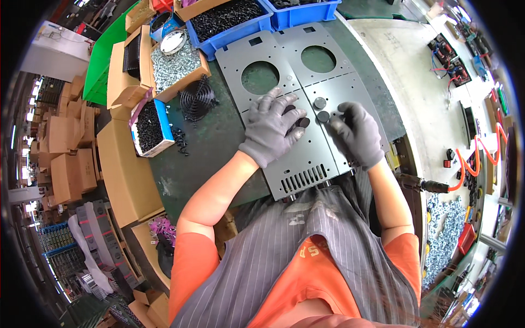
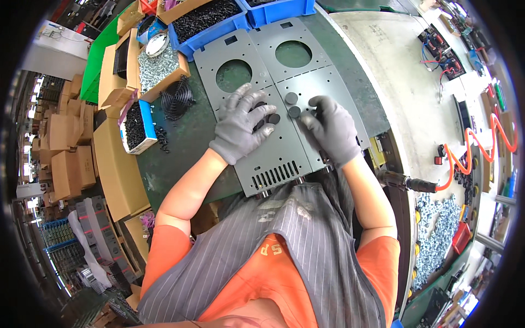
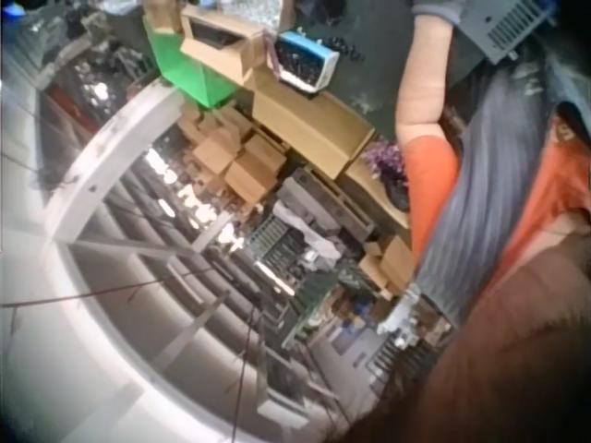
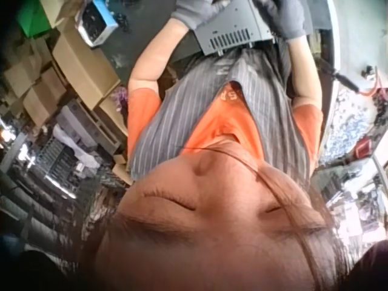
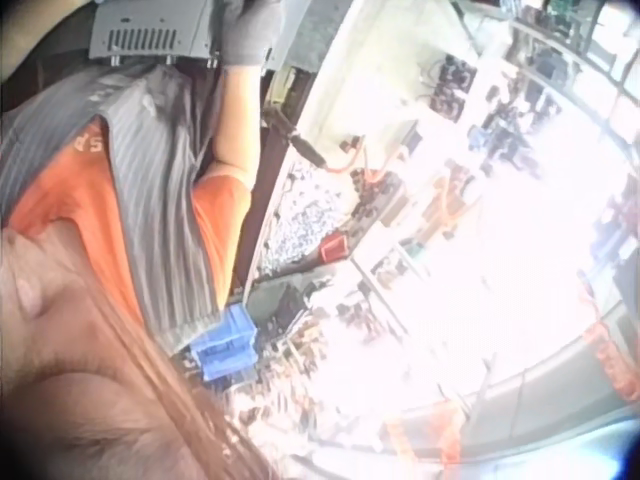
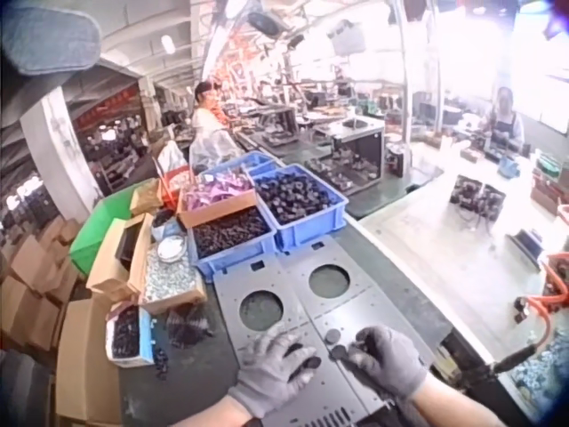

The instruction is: The person uses a red-handled tool to scrape or clean small metal brackets with purple tape. They then place the brackets into a cardboard box. Next, they retrieve a metal chassis and use a pneumatic screwdriver to attach black rubber feet and screws to the chassis. Finally, they install a cooling fan into the chassis.

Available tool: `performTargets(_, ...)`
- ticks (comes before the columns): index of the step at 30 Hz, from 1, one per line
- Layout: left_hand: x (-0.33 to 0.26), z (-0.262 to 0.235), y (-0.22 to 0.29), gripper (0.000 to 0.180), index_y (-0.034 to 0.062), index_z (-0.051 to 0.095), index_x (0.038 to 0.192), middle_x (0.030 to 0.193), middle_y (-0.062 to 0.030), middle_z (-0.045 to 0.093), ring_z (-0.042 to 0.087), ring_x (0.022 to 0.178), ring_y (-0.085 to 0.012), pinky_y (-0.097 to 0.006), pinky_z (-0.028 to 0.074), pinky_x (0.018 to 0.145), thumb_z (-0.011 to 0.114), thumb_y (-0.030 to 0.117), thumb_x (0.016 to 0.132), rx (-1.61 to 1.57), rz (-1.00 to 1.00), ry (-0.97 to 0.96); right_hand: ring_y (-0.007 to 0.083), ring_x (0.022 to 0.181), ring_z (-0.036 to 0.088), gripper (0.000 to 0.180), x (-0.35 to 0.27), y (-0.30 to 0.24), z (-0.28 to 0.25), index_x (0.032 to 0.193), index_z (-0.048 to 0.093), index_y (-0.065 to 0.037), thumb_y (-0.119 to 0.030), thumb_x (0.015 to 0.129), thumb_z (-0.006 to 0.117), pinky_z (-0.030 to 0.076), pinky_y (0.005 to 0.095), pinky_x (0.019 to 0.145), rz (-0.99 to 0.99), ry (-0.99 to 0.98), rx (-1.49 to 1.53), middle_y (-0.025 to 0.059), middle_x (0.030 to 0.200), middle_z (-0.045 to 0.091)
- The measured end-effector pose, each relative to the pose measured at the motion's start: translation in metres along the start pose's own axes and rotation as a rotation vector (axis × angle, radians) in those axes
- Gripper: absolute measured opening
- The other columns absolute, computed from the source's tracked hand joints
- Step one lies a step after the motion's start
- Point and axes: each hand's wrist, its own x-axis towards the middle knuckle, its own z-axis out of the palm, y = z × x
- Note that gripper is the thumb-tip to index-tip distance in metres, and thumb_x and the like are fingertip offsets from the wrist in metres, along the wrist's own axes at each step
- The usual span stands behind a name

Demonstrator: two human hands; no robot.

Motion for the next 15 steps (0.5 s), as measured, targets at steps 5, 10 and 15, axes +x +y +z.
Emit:
performTargets(5, 0.013, -0.005, 0.014, 0.033, 0.0243, 0.067, 0.104, 0.126, -0.0029, 0.053, 0.035, 0.128, -0.0330, -0.051, 0.027, 0.102, 0.068, 0.035, 0.072, -0.015, 0.048, 0.062, 0.0326, 0.080, 0.061, 0.027, 0.027, 0.006, -0.010, 0.092, 0.059, -0.005, -0.029, 0.081, 0.066, 0.048, 0.0415, 0.071, 0.098, -0.011, 0.042, 0.0141, 0.083, 0.062)
performTargets(10, 0.004, 0.010, 0.025, 0.034, 0.0260, 0.068, 0.103, 0.124, -0.0005, 0.054, 0.038, 0.124, -0.0291, -0.048, 0.030, 0.100, 0.068, 0.034, 0.070, 0.163, 0.218, 0.147, 0.0329, 0.093, 0.058, 0.026, 0.034, 0.011, -0.009, 0.088, 0.062, -0.006, -0.031, 0.081, 0.064, 0.047, 0.0427, 0.076, -0.020, 0.079, -0.177, 0.0141, 0.095, 0.059)
performTargets(15, 0.001, 0.007, 0.043, 0.030, 0.0225, 0.067, 0.100, 0.122, 0.0012, 0.054, 0.041, 0.118, -0.0241, -0.041, 0.035, 0.093, 0.065, 0.034, 0.072, 0.118, 0.273, 0.043, 0.0307, 0.091, 0.057, 0.021, 0.030, 0.024, -0.014, 0.096, 0.059, -0.006, -0.012, 0.076, 0.060, 0.048, 0.0393, 0.078, -0.220, 0.146, -0.079, 0.0151, 0.098, 0.056)
